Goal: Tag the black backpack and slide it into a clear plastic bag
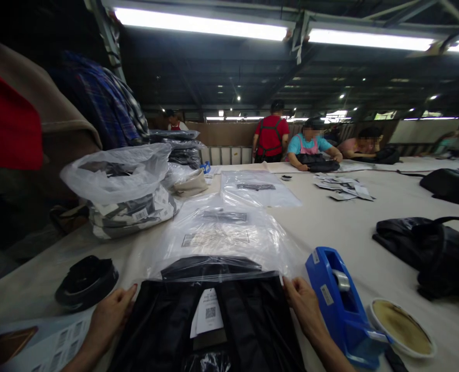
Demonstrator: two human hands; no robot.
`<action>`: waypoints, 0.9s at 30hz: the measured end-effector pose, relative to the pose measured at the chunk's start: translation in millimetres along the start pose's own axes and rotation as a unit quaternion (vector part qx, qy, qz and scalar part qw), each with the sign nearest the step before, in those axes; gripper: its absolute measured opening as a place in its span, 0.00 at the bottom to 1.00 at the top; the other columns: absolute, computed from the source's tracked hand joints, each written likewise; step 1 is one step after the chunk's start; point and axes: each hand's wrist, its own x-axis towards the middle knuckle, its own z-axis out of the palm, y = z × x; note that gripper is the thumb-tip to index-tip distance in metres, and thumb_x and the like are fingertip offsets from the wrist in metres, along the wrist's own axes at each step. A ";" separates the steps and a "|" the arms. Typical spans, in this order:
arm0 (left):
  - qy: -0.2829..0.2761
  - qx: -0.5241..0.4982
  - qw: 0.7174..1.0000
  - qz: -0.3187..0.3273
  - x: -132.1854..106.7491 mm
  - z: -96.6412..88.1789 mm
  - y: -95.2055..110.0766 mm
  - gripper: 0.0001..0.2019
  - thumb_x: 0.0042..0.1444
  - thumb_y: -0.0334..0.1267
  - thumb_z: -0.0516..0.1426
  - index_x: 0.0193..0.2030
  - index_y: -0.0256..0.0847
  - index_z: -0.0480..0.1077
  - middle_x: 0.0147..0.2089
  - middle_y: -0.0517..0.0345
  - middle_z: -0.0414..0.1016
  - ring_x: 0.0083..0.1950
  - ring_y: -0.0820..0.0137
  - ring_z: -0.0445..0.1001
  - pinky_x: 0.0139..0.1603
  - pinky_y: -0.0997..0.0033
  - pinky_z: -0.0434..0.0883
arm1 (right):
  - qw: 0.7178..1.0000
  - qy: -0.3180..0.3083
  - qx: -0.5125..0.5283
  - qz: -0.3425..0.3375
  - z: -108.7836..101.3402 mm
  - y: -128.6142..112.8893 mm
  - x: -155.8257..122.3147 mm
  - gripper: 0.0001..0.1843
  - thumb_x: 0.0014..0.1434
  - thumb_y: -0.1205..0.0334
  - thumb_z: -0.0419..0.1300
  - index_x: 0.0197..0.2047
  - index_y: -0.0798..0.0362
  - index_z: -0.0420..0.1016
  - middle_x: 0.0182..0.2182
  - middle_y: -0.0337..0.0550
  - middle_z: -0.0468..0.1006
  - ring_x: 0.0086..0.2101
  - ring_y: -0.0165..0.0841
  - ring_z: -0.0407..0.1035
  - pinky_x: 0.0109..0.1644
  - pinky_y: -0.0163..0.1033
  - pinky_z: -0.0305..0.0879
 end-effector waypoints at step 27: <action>-0.028 -0.229 0.964 -0.133 -23.8 3.3 -12.0 0.05 0.45 0.32 0.59 0.32 0.37 0.70 0.23 0.59 0.73 0.30 0.65 0.75 0.32 0.69 0.70 | 0.977 -0.084 0.155 0.123 -7.4 9.6 -45.4 0.19 0.36 0.49 0.63 0.32 0.49 0.70 0.28 0.41 0.80 0.38 0.44 0.74 0.40 0.42 0.71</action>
